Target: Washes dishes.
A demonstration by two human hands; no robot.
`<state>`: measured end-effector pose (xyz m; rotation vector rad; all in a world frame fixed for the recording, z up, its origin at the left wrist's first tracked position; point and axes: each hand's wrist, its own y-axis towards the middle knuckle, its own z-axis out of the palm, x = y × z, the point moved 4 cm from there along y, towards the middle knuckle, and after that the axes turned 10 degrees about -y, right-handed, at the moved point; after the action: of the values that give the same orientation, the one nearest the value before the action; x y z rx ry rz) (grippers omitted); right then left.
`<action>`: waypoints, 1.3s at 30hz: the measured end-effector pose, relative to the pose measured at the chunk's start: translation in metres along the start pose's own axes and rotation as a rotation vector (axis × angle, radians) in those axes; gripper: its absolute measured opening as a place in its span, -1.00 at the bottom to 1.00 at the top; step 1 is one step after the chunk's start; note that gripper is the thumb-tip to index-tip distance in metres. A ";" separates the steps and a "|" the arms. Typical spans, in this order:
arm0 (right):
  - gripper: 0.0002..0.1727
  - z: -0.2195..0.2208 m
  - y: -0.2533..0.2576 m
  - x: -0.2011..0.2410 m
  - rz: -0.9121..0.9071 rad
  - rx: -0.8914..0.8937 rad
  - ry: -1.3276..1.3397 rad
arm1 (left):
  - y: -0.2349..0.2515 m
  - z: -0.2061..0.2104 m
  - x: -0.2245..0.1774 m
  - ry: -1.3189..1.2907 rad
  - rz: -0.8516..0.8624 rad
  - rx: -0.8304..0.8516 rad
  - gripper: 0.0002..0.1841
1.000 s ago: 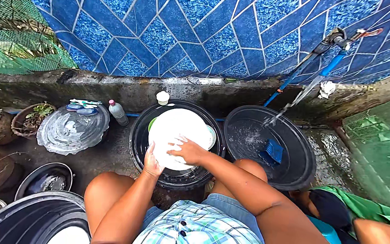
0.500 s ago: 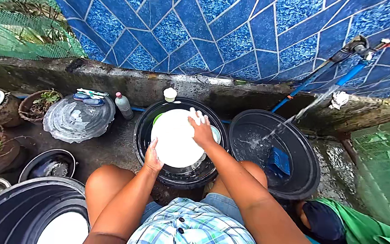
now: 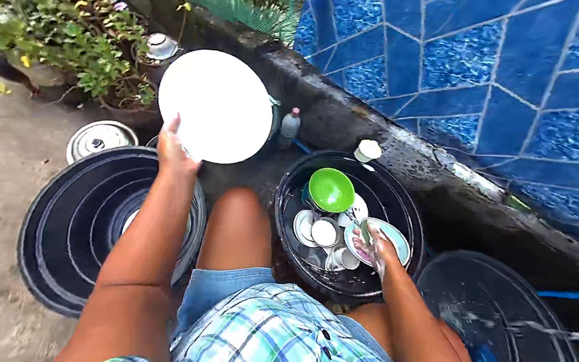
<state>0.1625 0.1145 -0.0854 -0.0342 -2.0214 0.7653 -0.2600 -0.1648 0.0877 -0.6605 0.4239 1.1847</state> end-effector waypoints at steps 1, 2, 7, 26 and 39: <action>-0.45 0.003 0.002 -0.007 0.024 0.002 -0.016 | 0.010 -0.023 -0.024 0.045 0.078 -0.057 -0.65; -0.45 0.006 0.004 -0.013 0.049 0.004 -0.029 | 0.017 -0.049 -0.046 0.097 0.156 -0.131 -0.64; -0.45 0.007 0.007 -0.037 0.163 -0.019 -0.090 | 0.029 -0.210 -0.110 0.354 0.358 -0.502 -0.51; -0.44 0.041 -0.010 -0.039 0.261 0.003 -0.442 | 0.015 -0.440 0.031 0.000 0.038 -0.940 -0.47; -0.48 0.054 -0.006 -0.034 0.213 0.093 -0.603 | 0.005 -0.488 0.043 0.402 -0.203 -1.090 -0.50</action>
<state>0.1405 0.0720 -0.1279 0.0407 -2.5747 1.1001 -0.2329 -0.4606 -0.3017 -1.8541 -0.0072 1.0252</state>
